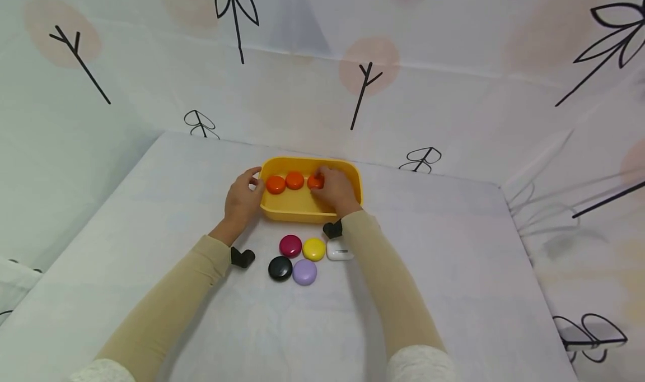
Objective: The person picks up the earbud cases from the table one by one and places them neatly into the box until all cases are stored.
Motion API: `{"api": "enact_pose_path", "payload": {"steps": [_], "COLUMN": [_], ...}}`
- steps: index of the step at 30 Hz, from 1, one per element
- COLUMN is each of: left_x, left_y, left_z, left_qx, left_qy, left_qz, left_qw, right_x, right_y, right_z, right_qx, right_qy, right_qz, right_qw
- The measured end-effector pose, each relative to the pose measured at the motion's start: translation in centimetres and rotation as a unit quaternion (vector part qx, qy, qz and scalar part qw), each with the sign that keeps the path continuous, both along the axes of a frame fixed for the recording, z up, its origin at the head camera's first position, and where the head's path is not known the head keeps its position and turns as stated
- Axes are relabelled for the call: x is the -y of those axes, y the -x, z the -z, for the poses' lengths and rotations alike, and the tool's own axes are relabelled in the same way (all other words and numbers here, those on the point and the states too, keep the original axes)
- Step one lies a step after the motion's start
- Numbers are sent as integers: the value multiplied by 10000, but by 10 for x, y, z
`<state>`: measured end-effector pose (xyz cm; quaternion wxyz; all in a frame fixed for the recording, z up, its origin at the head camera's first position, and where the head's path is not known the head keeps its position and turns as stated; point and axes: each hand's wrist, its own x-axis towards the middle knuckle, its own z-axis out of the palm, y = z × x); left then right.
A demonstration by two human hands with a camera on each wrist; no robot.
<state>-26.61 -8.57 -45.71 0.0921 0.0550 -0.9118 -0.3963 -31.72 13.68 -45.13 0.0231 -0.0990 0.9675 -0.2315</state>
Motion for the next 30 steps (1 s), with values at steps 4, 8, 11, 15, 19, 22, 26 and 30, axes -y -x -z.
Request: {"api": "enact_pose_path", "payload": {"steps": [4,8,11,15,19,22,26,30], "left_x": [-1,-2,-1,0,1,2,2,2], "left_y": [-2,-3,-3,-2,-2,-2,-1,-1], "left_z": [1,3,3,2,2,3,3,3], "left_qx": [75,-35,-184,-259,-232,-233,-228,-180], "left_qy": [-42,35,63,50,23,-8,-29,-57], "left_qz": [13,11,-9,-19,-5,7,-2,8], "left_qw": [10000,10000,9998,9997,9997,9997,9997,9998], "right_x": [0,-1,0,1,2,2,2,2], "right_y": [-1,-3,-4,-3,-4,-3,-3,-5], "right_z": [2,4,3,-1,-1,-2,-5,-11], "right_qx": [-41,21,80,60,61,89,103,-22], "right_qy": [9,151,313,437,640,863,1220,1525], "right_qz": [16,80,105,96,71,66,88,35], "right_qw": [10000,9999,9994,9990,9979,9962,9924,9883]}}
